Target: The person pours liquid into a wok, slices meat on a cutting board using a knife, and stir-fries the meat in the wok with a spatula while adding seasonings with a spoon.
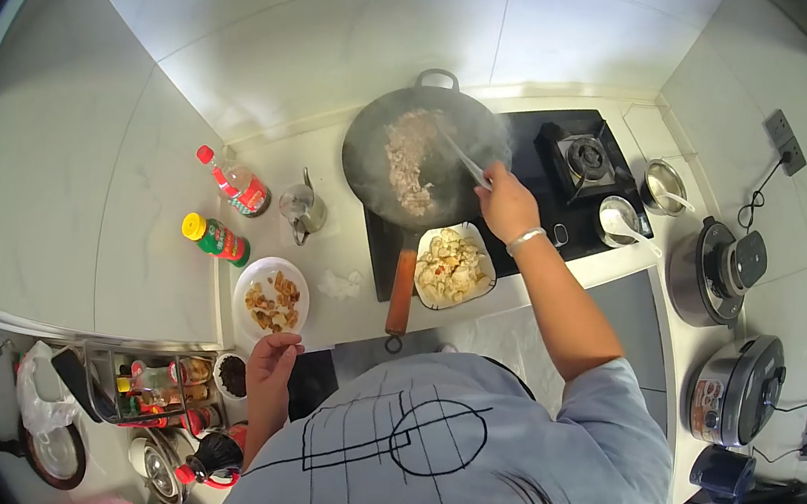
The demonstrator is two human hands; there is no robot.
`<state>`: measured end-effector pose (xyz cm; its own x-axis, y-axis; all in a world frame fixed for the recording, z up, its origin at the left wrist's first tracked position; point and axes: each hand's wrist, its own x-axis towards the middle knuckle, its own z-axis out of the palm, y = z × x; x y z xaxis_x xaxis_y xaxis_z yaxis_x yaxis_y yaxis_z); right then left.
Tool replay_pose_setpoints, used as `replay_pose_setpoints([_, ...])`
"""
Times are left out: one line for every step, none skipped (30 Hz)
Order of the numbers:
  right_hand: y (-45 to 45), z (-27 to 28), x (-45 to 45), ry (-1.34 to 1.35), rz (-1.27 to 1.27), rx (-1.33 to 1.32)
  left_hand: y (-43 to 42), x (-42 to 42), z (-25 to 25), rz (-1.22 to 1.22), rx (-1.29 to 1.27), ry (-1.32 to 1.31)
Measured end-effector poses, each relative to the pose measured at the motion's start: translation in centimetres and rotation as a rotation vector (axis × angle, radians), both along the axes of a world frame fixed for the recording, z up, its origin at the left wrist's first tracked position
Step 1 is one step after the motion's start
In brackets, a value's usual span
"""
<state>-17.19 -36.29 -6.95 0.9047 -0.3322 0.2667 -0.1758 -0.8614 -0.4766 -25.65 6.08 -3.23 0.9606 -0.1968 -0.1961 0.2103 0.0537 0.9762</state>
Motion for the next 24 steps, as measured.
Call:
replay_pose_setpoints([0.4,-0.8,0.6,-0.024,0.011,-0.001,0.0,-0.1,-0.1,0.002,0.002,0.010])
replay_pose_setpoints([0.5,-1.3,0.8,-0.050,0.023,-0.003,0.0,-0.2,-0.2,0.004,0.003,0.018])
replay_pose_setpoints([0.4,-1.7,0.2,-0.016,0.061,0.010,0.0,-0.1,-0.2,0.002,0.009,0.004])
replay_pose_setpoints([0.4,-1.6,-1.0,0.020,0.101,0.022,0.1,-0.1,-0.1,0.002,0.014,-0.009])
replay_pose_setpoints([0.4,-1.4,-2.4,0.059,0.143,0.034,0.2,-0.1,-0.1,0.004,0.019,-0.020])
replay_pose_setpoints([0.3,0.5,-4.2,0.086,0.152,0.046,0.4,-0.1,-0.2,0.015,0.019,-0.015])
replay_pose_setpoints([-0.1,2.4,-6.0,0.156,0.142,0.084,0.6,0.0,-0.3,0.029,0.015,-0.014])
replay_pose_setpoints([-0.7,4.0,-7.6,0.225,0.131,0.122,0.7,0.1,-0.3,0.044,0.012,-0.013])
replay_pose_setpoints([-1.5,4.9,-9.0,0.207,0.171,0.131,0.7,0.2,-0.5,0.057,0.005,-0.011])
replay_pose_setpoints([-1.3,6.1,-9.2,0.263,0.168,0.087,0.8,0.3,-0.6,0.066,0.000,-0.011])
replay_pose_setpoints([-1.1,6.7,-9.5,0.318,0.160,0.048,0.9,0.3,-0.6,0.069,0.000,-0.010])
replay_pose_setpoints([-1.1,5.7,-8.9,0.283,0.171,0.042,0.9,0.3,-0.5,0.053,0.003,0.002])
replay_pose_setpoints([-1.5,4.0,-7.2,0.246,0.184,0.033,0.7,0.4,-0.5,0.039,0.003,0.013])
replay_pose_setpoints([-1.7,3.6,-5.7,0.206,0.199,0.022,0.4,0.6,-0.4,0.027,0.002,0.019])
replay_pose_setpoints([-2.1,3.7,-4.8,0.198,0.180,0.054,0.2,0.7,-0.2,0.022,-0.003,0.005])
replay_pose_setpoints([-2.2,4.1,-3.9,0.194,0.164,0.086,-0.1,0.7,0.1,0.019,-0.007,-0.007])
replay_pose_setpoints([-2.4,4.4,-3.0,0.193,0.147,0.120,-0.1,0.8,0.2,0.016,-0.009,-0.016])
replay_pose_setpoints([-2.9,4.7,-2.0,0.306,0.106,0.374,-0.1,0.9,0.0,0.012,0.003,-0.015])
replay_pose_setpoints([-3.2,4.6,-1.0,0.351,0.091,0.499,0.0,0.9,-0.2,0.005,0.016,-0.012])
replay_pose_setpoints([-3.4,3.9,0.1,0.395,0.073,0.624,0.0,0.9,-0.4,-0.002,0.028,-0.009])
replay_pose_setpoints([-3.7,3.0,1.1,0.436,0.057,0.748,0.0,0.8,-0.4,-0.004,0.020,-0.006])
replay_pose_setpoints([-4.3,1.4,1.8,0.479,0.031,0.790,-0.1,0.7,-0.3,-0.006,0.011,-0.004])
replay_pose_setpoints([-4.7,1.0,1.9,0.572,0.031,0.712,0.0,0.7,-0.3,-0.006,0.003,-0.001])
replay_pose_setpoints([-5.2,0.6,1.8,0.666,0.032,0.633,0.1,0.6,-0.4,0.002,0.007,-0.013])
